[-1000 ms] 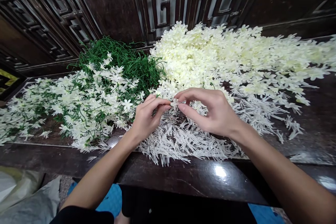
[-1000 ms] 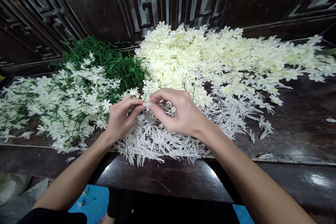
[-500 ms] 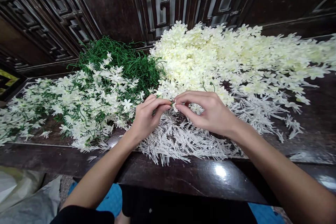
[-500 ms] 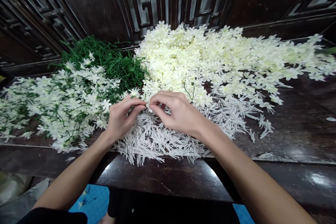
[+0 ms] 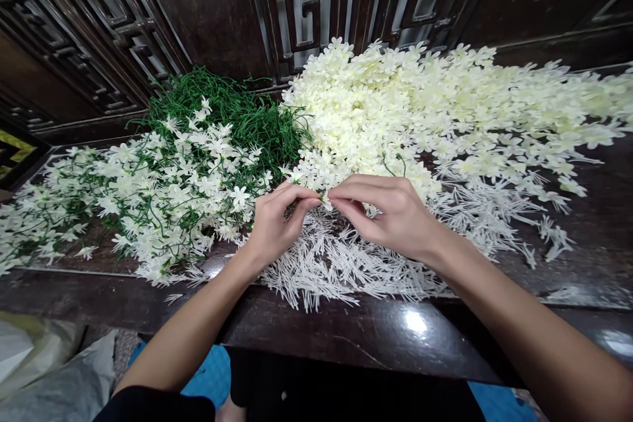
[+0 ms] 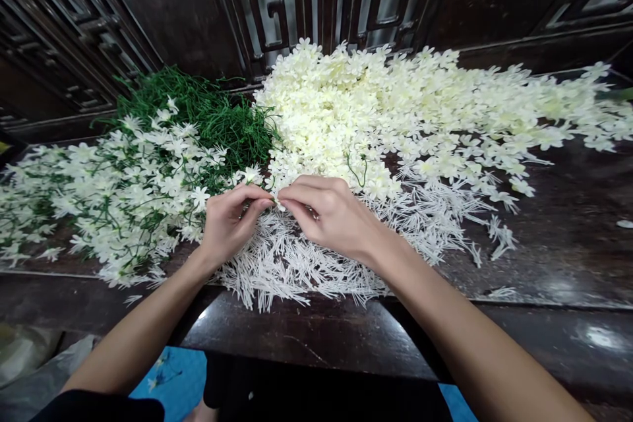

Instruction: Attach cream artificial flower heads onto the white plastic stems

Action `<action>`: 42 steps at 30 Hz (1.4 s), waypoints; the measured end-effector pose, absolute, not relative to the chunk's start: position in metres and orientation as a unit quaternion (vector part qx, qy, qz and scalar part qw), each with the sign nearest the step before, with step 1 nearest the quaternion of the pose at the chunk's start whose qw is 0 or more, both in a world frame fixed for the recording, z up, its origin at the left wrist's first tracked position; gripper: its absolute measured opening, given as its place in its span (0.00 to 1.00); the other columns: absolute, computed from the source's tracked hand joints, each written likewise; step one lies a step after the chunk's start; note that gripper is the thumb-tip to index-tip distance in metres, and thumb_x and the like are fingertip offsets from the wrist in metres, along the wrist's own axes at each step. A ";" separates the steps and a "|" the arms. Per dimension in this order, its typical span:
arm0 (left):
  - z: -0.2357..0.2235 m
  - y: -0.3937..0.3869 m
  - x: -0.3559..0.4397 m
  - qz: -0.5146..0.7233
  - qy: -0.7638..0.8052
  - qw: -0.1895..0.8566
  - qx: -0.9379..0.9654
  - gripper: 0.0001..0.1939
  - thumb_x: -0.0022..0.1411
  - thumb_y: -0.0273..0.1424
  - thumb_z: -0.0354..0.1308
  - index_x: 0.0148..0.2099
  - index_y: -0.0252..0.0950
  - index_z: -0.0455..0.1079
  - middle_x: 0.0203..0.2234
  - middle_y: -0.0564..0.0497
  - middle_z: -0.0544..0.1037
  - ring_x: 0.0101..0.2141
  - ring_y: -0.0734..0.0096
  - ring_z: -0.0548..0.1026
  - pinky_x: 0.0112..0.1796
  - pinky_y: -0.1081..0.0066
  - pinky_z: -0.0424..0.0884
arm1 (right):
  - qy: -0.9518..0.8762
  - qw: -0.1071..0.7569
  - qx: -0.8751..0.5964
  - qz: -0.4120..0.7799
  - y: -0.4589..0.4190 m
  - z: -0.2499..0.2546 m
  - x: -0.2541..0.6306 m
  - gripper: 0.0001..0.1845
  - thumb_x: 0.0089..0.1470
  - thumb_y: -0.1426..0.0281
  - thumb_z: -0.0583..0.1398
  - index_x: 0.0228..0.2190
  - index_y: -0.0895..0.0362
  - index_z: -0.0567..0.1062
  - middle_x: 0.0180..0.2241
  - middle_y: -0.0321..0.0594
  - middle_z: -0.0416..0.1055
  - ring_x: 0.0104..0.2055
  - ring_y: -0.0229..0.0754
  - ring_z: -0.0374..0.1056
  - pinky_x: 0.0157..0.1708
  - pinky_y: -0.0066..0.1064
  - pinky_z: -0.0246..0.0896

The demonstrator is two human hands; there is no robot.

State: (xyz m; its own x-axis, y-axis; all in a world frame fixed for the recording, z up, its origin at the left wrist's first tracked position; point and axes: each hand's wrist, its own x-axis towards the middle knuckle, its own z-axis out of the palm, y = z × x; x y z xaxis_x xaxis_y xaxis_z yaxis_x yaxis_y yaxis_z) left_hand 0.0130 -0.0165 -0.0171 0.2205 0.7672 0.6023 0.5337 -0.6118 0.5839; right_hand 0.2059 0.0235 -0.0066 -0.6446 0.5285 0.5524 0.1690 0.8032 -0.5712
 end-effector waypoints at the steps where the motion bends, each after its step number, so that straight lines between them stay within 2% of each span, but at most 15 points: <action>1: -0.017 -0.017 0.013 0.464 0.423 0.141 0.766 0.03 0.64 0.27 0.58 0.37 0.36 0.73 0.26 0.51 0.78 0.26 0.75 0.73 0.25 0.73 0.71 | -0.875 0.375 -0.196 0.237 0.023 -0.007 0.205 0.14 0.59 0.77 0.54 0.38 0.54 0.79 0.32 0.41 0.77 0.31 0.40 0.72 0.27 0.36 0.73; 8: -0.017 -0.020 0.016 0.476 0.443 0.236 0.722 0.05 0.63 0.28 0.59 0.35 0.37 0.74 0.22 0.53 0.76 0.24 0.76 0.72 0.20 0.75 0.68 | -0.871 0.380 -0.192 0.245 0.020 -0.012 0.201 0.17 0.58 0.77 0.52 0.40 0.55 0.79 0.33 0.41 0.77 0.31 0.39 0.71 0.26 0.35 0.73; 13: -0.019 -0.020 0.017 0.491 0.440 0.243 0.712 0.05 0.63 0.29 0.59 0.34 0.36 0.74 0.24 0.52 0.78 0.21 0.78 0.70 0.18 0.76 0.65 | -0.860 0.391 -0.204 0.258 0.016 -0.011 0.198 0.18 0.57 0.78 0.53 0.41 0.54 0.79 0.32 0.41 0.77 0.29 0.40 0.71 0.24 0.37 0.72; 18: -0.021 -0.020 0.015 0.490 0.421 0.187 0.740 0.04 0.64 0.27 0.58 0.35 0.37 0.73 0.26 0.51 0.79 0.25 0.75 0.73 0.22 0.74 0.69 | -0.847 0.389 -0.228 0.283 0.012 -0.008 0.196 0.18 0.56 0.77 0.53 0.39 0.51 0.79 0.29 0.38 0.77 0.25 0.39 0.69 0.20 0.35 0.69; 23: -0.019 -0.019 0.014 0.470 0.393 0.071 0.787 0.06 0.63 0.22 0.57 0.37 0.37 0.71 0.24 0.53 0.77 0.26 0.74 0.72 0.25 0.71 0.70 | -0.828 0.378 -0.245 0.334 0.010 -0.002 0.196 0.14 0.55 0.76 0.54 0.33 0.54 0.78 0.25 0.37 0.75 0.23 0.38 0.68 0.18 0.34 0.67; 28: -0.020 -0.019 0.012 0.453 0.371 0.008 0.811 0.07 0.64 0.21 0.55 0.38 0.38 0.70 0.24 0.54 0.77 0.26 0.74 0.72 0.25 0.72 0.70 | -0.775 0.342 -0.279 0.453 0.008 0.001 0.198 0.06 0.53 0.74 0.58 0.28 0.56 0.75 0.23 0.37 0.72 0.17 0.33 0.58 0.09 0.25 0.51; 31: -0.021 -0.018 0.010 0.441 0.351 -0.020 0.826 0.10 0.63 0.18 0.54 0.39 0.38 0.70 0.26 0.55 0.79 0.27 0.74 0.74 0.29 0.69 0.72 | -0.734 0.316 -0.290 0.527 0.010 0.003 0.199 0.05 0.51 0.72 0.61 0.24 0.56 0.73 0.19 0.33 0.67 0.15 0.30 0.53 0.08 0.23 0.46; 34: -0.019 -0.017 0.009 0.448 0.343 -0.008 0.826 0.10 0.63 0.19 0.55 0.41 0.40 0.70 0.27 0.55 0.79 0.26 0.74 0.74 0.30 0.68 0.72 | -0.723 0.300 -0.286 0.553 0.013 0.005 0.200 0.07 0.52 0.68 0.63 0.25 0.56 0.73 0.18 0.31 0.65 0.15 0.30 0.53 0.09 0.24 0.47; 37: -0.016 -0.015 0.011 0.469 0.374 0.080 0.796 0.06 0.64 0.23 0.57 0.41 0.40 0.71 0.27 0.54 0.78 0.27 0.73 0.74 0.31 0.67 0.71 | -0.728 0.307 -0.298 0.536 0.017 0.010 0.204 0.06 0.55 0.66 0.62 0.29 0.55 0.75 0.20 0.33 0.68 0.15 0.31 0.55 0.10 0.26 0.50; 39: -0.015 -0.015 0.010 0.476 0.402 0.143 0.769 0.04 0.64 0.25 0.57 0.40 0.39 0.71 0.28 0.53 0.78 0.28 0.73 0.73 0.30 0.68 0.70 | -0.736 0.324 -0.307 0.509 0.020 0.014 0.208 0.05 0.55 0.66 0.62 0.31 0.54 0.76 0.23 0.34 0.71 0.18 0.33 0.60 0.12 0.27 0.58; 41: -0.015 -0.015 0.009 0.479 0.428 0.184 0.744 0.03 0.64 0.26 0.57 0.40 0.38 0.71 0.30 0.51 0.78 0.28 0.73 0.73 0.28 0.70 0.69 | -0.740 0.352 -0.308 0.483 0.023 0.017 0.212 0.03 0.54 0.67 0.64 0.32 0.53 0.76 0.27 0.36 0.73 0.25 0.36 0.67 0.22 0.31 0.70; 42: -0.015 -0.014 0.008 0.482 0.441 0.194 0.732 0.03 0.64 0.25 0.57 0.40 0.37 0.71 0.30 0.51 0.78 0.28 0.73 0.72 0.26 0.71 0.68 | -0.741 0.363 -0.307 0.474 0.024 0.017 0.213 0.06 0.52 0.67 0.65 0.34 0.53 0.76 0.31 0.37 0.74 0.29 0.38 0.70 0.28 0.34 0.74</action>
State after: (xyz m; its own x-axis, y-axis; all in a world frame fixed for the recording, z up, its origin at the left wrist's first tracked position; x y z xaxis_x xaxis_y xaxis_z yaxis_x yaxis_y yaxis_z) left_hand 0.0085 -0.0144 -0.0145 0.1468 0.8321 0.5349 0.4579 -0.5365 0.7089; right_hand 0.2130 0.0241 0.0173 -0.5472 0.7997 0.2471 0.1113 0.3622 -0.9254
